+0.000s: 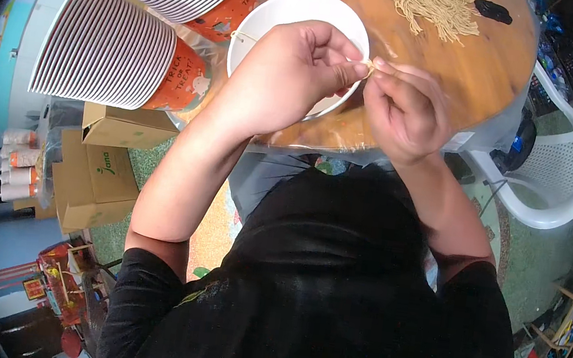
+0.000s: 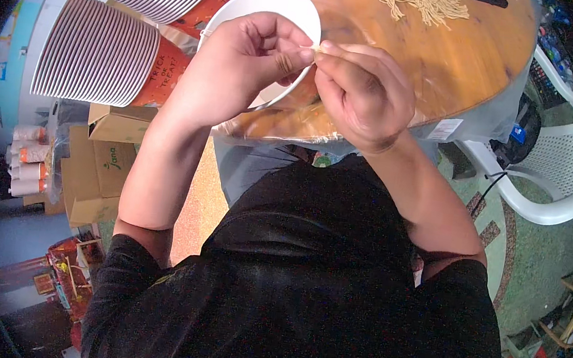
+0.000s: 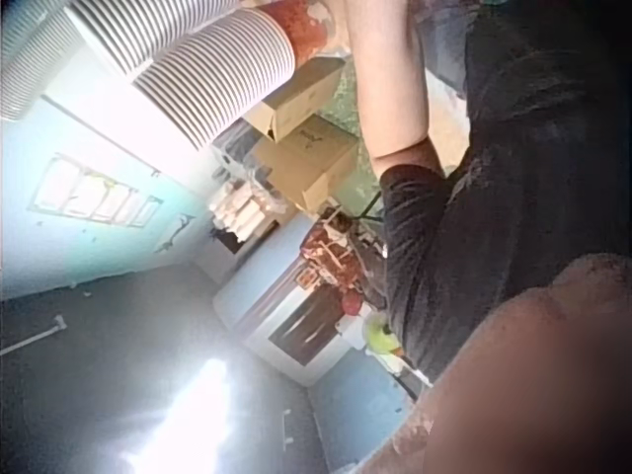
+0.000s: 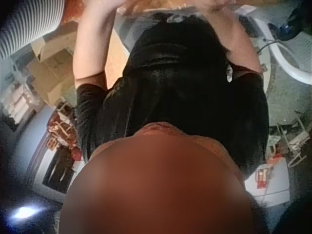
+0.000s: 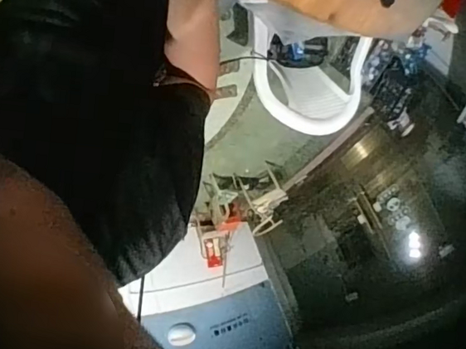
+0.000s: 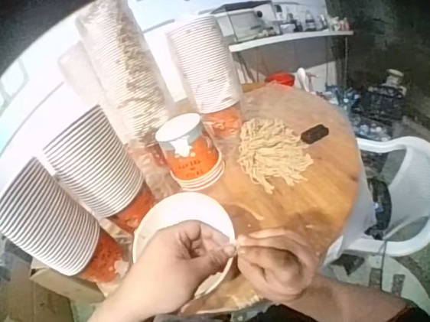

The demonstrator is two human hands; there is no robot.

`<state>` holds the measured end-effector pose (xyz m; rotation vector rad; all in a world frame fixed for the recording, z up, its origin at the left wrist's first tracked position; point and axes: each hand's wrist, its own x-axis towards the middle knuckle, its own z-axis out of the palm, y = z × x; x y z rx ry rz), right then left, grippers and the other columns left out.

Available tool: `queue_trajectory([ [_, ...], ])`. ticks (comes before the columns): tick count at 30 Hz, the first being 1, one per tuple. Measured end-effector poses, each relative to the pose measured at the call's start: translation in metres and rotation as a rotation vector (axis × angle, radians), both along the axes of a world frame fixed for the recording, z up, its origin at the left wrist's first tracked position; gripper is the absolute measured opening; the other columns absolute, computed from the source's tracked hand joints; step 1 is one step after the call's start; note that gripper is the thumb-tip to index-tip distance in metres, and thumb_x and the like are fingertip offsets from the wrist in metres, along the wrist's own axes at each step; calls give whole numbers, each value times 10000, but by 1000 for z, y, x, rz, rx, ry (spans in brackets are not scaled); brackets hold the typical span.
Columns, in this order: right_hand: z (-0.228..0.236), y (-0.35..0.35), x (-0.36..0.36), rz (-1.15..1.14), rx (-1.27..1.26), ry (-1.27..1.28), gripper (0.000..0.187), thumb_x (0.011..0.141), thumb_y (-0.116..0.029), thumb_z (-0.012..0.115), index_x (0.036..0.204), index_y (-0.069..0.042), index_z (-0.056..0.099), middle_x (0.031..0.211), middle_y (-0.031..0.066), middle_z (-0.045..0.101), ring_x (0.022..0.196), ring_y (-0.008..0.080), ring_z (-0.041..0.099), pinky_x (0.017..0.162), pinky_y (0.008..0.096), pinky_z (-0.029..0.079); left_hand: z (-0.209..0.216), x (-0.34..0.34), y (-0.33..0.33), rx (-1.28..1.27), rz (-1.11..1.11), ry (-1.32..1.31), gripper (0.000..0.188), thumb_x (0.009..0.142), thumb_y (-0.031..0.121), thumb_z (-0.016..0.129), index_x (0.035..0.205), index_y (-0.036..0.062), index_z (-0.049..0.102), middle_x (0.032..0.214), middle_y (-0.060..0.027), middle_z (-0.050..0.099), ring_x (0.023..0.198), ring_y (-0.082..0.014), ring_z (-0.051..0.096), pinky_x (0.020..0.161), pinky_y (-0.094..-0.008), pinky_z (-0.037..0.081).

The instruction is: Attaching strings to paper bowls to create handles or hanging points.

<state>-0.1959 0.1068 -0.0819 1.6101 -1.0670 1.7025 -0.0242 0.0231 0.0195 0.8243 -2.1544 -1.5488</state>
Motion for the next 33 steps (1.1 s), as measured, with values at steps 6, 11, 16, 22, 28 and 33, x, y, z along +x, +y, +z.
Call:
queue_trajectory([
  [6,-1,-3,1,28,-5,0,432,752,128,896,1124,-57,777,1037,100,818,828,279,802,711,368,647,-4,4,-4,-36,-72,123,143,1067,33,778,1201,-17,778,968,4,759,846,-53,664,761,-219,549],
  [11,1,0,2,26,-8,7,408,771,130,895,1120,-48,781,1052,98,823,838,275,805,702,365,646,0,7,0,-166,-42,55,108,1074,58,780,1163,2,806,919,8,757,833,-39,671,717,-203,530],
  [16,1,3,4,40,-44,19,360,788,118,876,1091,-51,780,1047,105,808,808,282,785,681,367,635,6,7,7,-114,3,-6,108,1081,132,793,1132,39,812,850,19,741,758,-32,659,627,-203,492],
  [22,4,14,13,60,-5,-52,288,809,125,822,1003,-54,706,1066,118,757,825,288,748,704,390,617,-4,12,-4,-164,63,-59,101,1094,156,776,1089,57,757,817,31,720,710,-24,625,574,-208,432],
  [28,8,23,27,217,69,-101,322,851,155,789,947,-60,568,1063,137,740,834,302,722,735,393,604,-3,7,2,-799,30,67,83,1104,99,728,1066,32,697,830,8,656,727,-39,586,594,-260,440],
  [33,11,25,54,423,135,-636,269,977,174,708,1027,-36,548,1029,118,689,842,150,692,723,287,582,1,13,8,-541,-5,-112,112,1132,123,690,1111,22,649,822,-3,594,729,-67,517,646,-285,464],
])
